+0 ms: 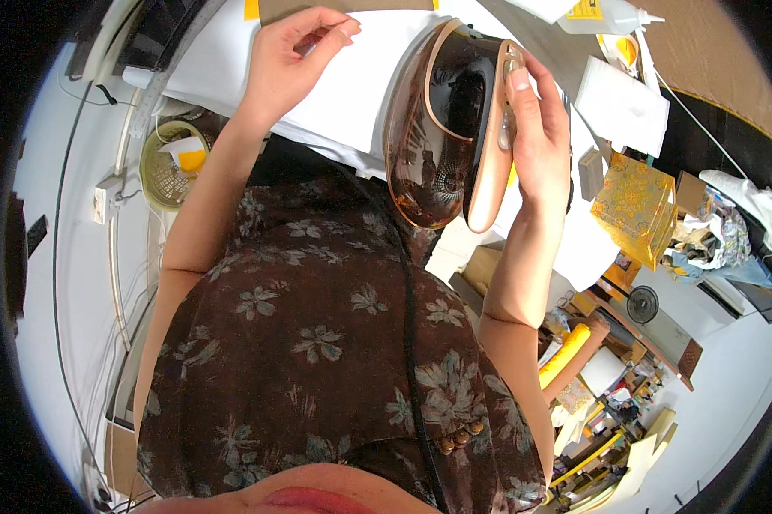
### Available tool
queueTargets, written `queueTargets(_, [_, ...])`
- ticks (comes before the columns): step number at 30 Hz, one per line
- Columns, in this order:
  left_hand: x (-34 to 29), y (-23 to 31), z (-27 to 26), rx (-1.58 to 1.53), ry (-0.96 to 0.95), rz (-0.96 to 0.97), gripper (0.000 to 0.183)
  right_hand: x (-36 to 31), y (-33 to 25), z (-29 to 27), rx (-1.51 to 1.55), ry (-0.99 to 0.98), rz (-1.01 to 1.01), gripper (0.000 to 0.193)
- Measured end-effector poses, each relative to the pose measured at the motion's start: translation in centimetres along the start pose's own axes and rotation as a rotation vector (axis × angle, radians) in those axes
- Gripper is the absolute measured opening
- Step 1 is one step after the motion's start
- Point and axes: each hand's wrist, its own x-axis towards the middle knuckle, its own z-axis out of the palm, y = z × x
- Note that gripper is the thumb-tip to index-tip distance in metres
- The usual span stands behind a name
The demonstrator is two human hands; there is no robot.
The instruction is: The person cuts a yellow fabric sheet with scissors, then uses an iron to press it. They place a cardboard template on the fabric, fold the edges, and iron again to set the folds.
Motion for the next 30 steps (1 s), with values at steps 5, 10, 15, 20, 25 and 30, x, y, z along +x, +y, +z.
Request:
queueTargets(5, [-0.1,-0.3,0.6,-0.055,0.023,0.006,0.018,-3.2,-5.8,-3.9,-0.273,0.434,-0.48,0.055])
queueTargets(10, [-0.1,0.5,0.1,0.047,-0.006,0.016,0.017,-10.6,-17.8,-5.0,-0.094,0.423,-1.641,0.041])
queueTargets(15, [0.1,-0.4,0.1,0.139,0.003,0.089,0.015,-13.4,-16.0,-7.9,-0.04,0.271,-2.116,0.038])
queueTargets(20, [0.4,-1.8,0.5,-0.108,-0.022,-0.055,0.016,-14.7,-15.1,-9.8,-0.045,0.306,-2.212,0.036])
queueTargets(25, [0.3,-1.3,0.6,-0.073,0.014,-0.075,0.013,-15.1,-14.1,-10.8,-0.051,0.333,-2.221,0.033])
queueTargets(30, [0.5,-1.3,0.6,-0.069,-0.007,-0.095,0.015,-15.8,-13.5,-11.3,-0.06,0.359,-2.223,0.031])
